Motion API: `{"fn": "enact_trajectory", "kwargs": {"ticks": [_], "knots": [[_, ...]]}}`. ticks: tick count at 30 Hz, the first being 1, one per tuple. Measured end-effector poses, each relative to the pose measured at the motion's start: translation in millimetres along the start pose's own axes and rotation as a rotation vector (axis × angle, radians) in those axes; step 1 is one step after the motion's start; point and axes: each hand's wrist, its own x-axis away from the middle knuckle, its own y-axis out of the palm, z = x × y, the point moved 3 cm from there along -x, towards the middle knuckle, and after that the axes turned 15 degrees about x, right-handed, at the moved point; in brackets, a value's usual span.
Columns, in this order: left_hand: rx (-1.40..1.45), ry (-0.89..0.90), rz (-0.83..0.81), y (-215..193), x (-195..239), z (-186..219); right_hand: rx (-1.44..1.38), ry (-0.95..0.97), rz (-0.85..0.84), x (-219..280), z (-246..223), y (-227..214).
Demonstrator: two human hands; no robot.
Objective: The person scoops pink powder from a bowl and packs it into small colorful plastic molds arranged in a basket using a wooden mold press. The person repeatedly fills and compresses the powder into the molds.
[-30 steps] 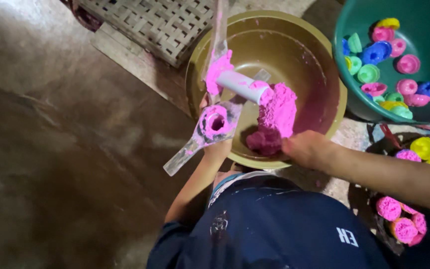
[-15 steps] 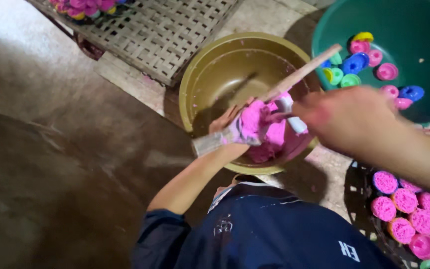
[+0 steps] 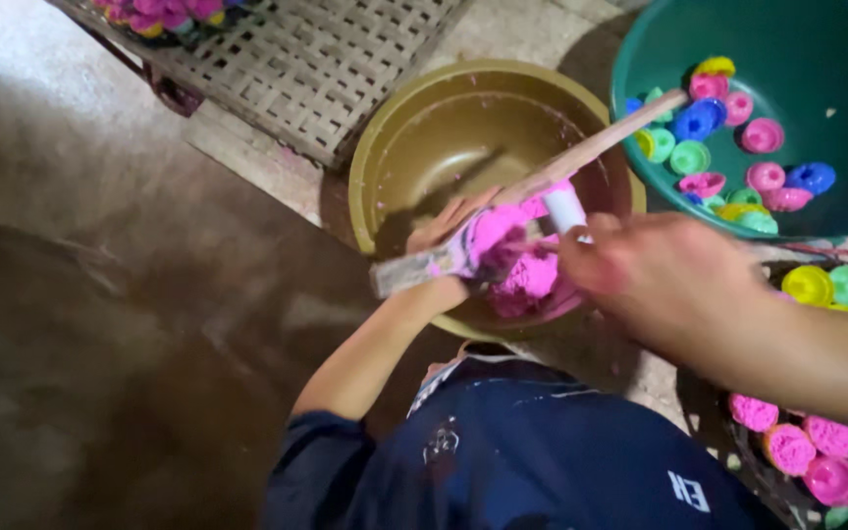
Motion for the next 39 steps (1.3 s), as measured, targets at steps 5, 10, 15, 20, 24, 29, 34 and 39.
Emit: {"fn": "enact_trajectory", "kwargs": {"ticks": [5, 10, 15, 20, 24, 29, 34, 39], "knots": [[-0.080, 0.043, 0.089, 5, -5, 4, -0.008, -0.027, -0.002, -23, -30, 24], [0.109, -0.203, 0.287, -12, -3, -15, -0.451, 0.313, -0.108, 33, 17, 36], [-0.105, -0.133, 0.455, -11, -21, -18, -1.057, 0.488, 0.456, -18, -31, 95], [-0.255, -0.109, 0.535, -18, -39, -34, -1.288, 0.471, 0.224, -11, -98, 154], [-0.247, -0.130, 0.427, -22, -33, -42, -1.382, 0.335, 0.235, 5, -79, 165], [-0.292, -0.303, 0.196, 2, -38, -35, -1.254, 0.601, 0.239, -23, -53, 177], [-0.370, -0.245, 0.227, -11, -47, -44, -1.370, 0.628, -0.085, -24, -91, 176], [-0.231, -0.255, 0.264, -28, -40, -56, -1.046, 0.353, 0.133, -8, -28, 143]]}}
